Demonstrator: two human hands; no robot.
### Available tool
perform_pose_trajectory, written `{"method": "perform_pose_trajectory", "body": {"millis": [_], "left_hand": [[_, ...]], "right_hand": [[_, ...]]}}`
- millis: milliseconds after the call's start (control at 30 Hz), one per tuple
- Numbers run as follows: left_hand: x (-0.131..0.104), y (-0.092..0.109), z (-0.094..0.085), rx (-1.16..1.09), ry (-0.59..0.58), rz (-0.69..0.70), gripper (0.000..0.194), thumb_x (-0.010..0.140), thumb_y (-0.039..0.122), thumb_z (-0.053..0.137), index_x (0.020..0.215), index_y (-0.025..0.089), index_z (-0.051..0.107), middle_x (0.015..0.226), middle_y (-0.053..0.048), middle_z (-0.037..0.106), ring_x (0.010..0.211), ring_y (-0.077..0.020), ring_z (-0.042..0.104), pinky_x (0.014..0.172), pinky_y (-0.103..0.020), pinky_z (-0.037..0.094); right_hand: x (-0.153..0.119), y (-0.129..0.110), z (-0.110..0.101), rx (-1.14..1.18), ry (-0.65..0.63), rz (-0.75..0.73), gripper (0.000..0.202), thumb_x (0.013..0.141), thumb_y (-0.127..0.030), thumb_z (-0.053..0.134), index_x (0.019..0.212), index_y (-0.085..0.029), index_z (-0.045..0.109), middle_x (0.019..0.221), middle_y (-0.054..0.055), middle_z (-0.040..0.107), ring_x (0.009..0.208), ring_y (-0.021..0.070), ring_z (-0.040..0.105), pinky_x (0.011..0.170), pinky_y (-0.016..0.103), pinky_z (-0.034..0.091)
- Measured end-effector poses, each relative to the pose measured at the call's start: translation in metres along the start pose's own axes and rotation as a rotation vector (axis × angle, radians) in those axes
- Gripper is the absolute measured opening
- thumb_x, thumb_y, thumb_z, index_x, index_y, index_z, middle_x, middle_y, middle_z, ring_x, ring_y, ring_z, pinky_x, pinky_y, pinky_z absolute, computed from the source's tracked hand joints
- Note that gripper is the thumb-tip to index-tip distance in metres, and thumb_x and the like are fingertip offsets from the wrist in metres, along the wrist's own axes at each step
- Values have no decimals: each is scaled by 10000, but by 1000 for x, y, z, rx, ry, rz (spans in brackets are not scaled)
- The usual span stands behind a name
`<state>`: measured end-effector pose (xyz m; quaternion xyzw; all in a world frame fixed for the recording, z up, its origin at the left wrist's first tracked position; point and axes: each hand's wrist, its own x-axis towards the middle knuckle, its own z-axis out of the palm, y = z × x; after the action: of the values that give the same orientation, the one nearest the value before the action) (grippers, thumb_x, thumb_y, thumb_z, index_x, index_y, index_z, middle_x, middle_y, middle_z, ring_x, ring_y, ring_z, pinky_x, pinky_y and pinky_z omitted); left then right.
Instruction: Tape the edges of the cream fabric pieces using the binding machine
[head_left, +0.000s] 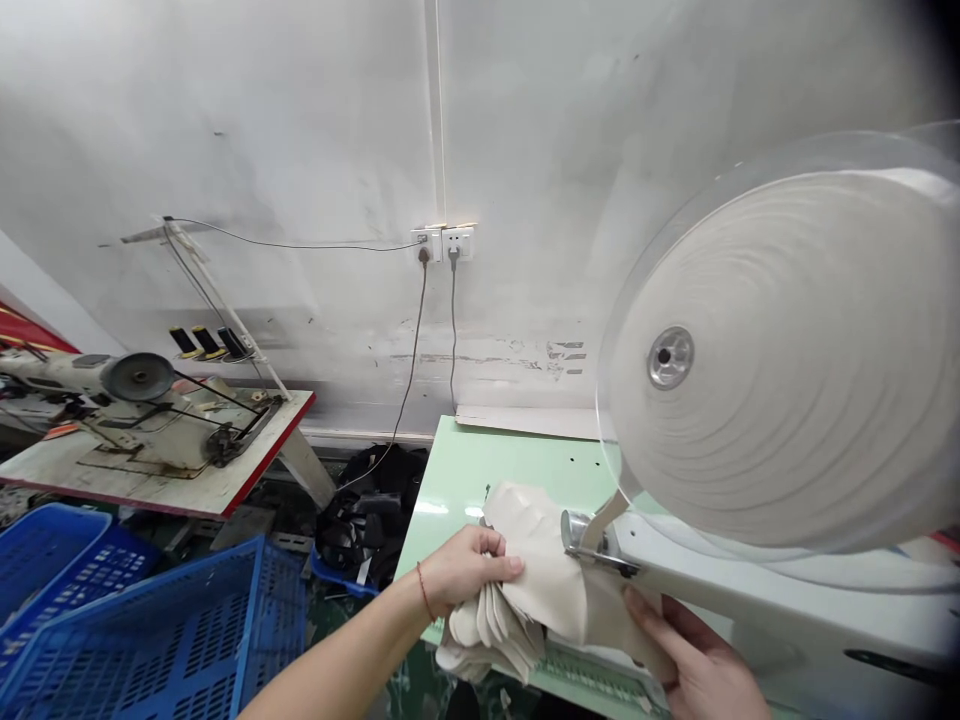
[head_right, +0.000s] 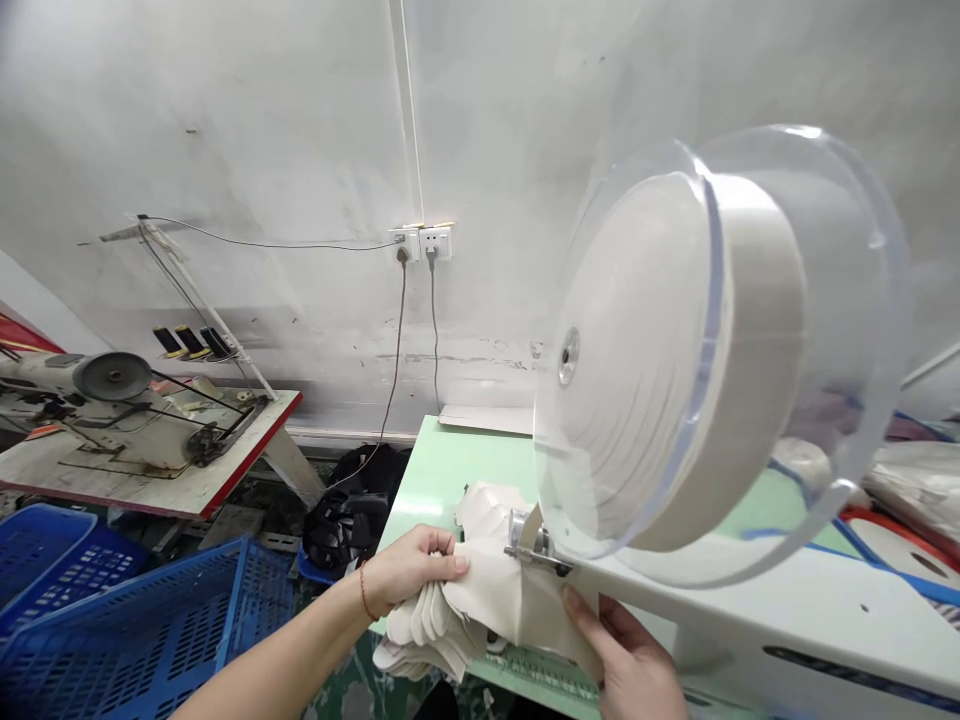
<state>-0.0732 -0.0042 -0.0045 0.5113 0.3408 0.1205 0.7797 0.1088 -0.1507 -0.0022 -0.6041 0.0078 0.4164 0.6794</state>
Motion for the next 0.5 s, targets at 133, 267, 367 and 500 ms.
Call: {"method": "perform_pose_trajectory", "body": {"millis": [133, 267, 367, 500], "left_hand": [[15, -2, -4, -60, -19, -9, 590, 387, 538, 876, 635, 127, 533, 572, 23, 528, 548, -96, 461, 570, -250, 342], [23, -4, -3, -100, -6, 8, 614, 389, 576, 865, 625, 122, 525, 550, 26, 519, 519, -85, 445, 551, -246, 327], [7, -9, 0, -164, -30, 57, 598, 494, 598, 827, 689, 117, 531, 618, 8, 550, 567, -95, 496, 582, -240, 361], [-24, -23, 0, -320, -188, 105, 537, 497, 361, 903, 819, 135, 538, 756, -10, 602, 625, -103, 548, 604, -228, 396]], "right_hand": [[14, -3, 0, 32, -11, -36, 613, 392, -303, 920, 950, -164, 710, 969, 54, 741, 1128, 296, 578, 638, 176, 574], [26, -3, 1, 83, -34, -55, 530, 405, -201, 909, 888, -167, 693, 833, 30, 733, 838, 235, 660, 592, 229, 581], [20, 13, -4, 145, 4, -35, 444, 473, -275, 900, 852, -190, 685, 741, -3, 711, 624, 173, 627, 533, 254, 568], [-4, 64, -13, -4, -244, -153, 596, 642, -758, 621, 879, -216, 694, 783, 79, 736, 733, 256, 687, 661, 371, 582]]}}
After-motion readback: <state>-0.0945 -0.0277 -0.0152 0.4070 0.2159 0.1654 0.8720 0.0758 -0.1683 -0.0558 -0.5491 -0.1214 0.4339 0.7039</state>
